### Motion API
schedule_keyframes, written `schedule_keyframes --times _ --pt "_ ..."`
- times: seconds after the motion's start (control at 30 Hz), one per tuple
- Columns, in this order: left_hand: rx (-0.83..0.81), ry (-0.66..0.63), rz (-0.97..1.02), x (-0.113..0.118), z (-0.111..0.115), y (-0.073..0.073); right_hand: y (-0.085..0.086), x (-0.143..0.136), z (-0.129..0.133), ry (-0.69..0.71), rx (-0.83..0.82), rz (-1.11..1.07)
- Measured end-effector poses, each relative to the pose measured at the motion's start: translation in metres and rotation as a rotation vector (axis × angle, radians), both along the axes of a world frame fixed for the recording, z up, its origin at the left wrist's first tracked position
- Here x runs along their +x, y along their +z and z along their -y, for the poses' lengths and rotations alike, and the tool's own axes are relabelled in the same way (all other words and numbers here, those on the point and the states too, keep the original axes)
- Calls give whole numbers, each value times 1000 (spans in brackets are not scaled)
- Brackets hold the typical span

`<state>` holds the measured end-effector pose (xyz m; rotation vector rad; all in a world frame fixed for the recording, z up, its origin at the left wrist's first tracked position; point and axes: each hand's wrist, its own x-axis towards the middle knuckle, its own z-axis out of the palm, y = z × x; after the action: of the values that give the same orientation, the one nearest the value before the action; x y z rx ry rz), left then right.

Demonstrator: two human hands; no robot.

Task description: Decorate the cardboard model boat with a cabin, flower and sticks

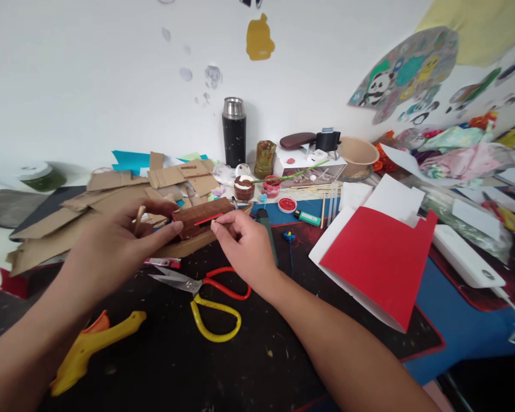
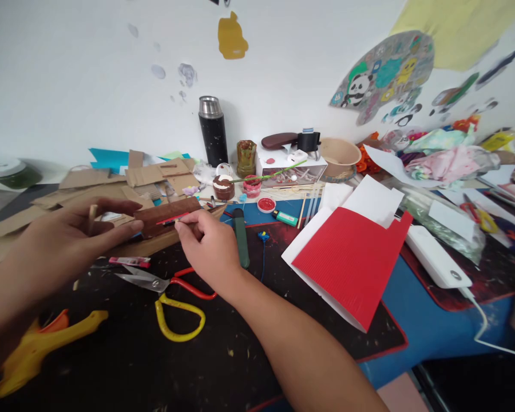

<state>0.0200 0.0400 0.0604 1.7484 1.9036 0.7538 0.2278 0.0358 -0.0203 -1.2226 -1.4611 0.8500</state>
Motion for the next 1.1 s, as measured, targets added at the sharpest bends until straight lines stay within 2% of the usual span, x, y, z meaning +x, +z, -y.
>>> schedule_keyframes --times 0.1,0.4,0.57,1.1 --pt "25 9 -92 1 1 1 1 0 1 10 10 -16" --pt "181 -45 -128 -2 9 -4 1 0 -1 33 -32 17" --pt "231 -78 -182 1 13 -1 0 0 -1 32 -32 14" --pt "135 -44 -162 4 9 6 -1 0 0 5 12 21"
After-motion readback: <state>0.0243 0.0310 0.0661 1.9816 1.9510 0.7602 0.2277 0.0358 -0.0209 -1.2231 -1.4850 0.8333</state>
